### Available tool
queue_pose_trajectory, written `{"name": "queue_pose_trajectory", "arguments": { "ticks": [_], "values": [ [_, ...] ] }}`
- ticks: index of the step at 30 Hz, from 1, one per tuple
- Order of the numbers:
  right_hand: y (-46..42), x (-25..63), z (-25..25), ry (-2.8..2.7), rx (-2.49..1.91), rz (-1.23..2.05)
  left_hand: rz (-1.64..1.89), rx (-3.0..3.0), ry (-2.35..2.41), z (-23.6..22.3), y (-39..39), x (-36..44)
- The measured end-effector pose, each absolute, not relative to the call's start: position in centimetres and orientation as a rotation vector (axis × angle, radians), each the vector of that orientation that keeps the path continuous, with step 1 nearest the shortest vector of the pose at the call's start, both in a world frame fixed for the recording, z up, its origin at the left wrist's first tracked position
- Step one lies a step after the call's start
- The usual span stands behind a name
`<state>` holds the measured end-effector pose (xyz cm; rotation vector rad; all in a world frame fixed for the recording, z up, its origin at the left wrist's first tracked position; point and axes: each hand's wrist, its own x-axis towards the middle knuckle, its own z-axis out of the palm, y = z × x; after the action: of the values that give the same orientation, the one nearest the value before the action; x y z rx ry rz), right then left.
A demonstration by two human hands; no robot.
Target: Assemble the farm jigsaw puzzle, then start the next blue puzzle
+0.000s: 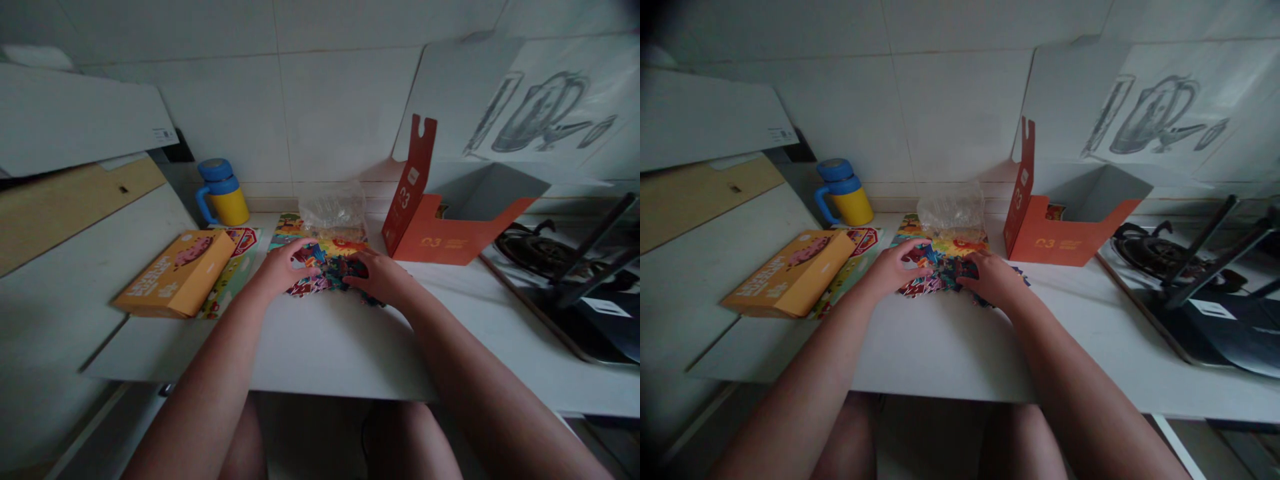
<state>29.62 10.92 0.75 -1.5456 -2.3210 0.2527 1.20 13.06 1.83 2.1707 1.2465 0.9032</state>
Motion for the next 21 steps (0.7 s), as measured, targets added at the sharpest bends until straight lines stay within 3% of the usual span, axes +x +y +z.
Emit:
{"name": "queue_pose_trajectory", "arguments": {
  "ticks": [11, 17, 21],
  "values": [
    [11.3, 31.5, 1.7, -2.252, -1.816, 0.140, 0.615, 2.600, 0.684, 1.6, 9.0, 6.5],
    [11.3, 32.6, 2.4, -2.168, -1.859, 0.179, 0.661, 2.507, 0.776, 1.4, 10.0, 4.8],
    [10.9, 33.5, 3.0, -2.082, -1.922, 0.149, 0.714, 2.414, 1.241, 1.6, 11.8, 1.8]
  ]
}}
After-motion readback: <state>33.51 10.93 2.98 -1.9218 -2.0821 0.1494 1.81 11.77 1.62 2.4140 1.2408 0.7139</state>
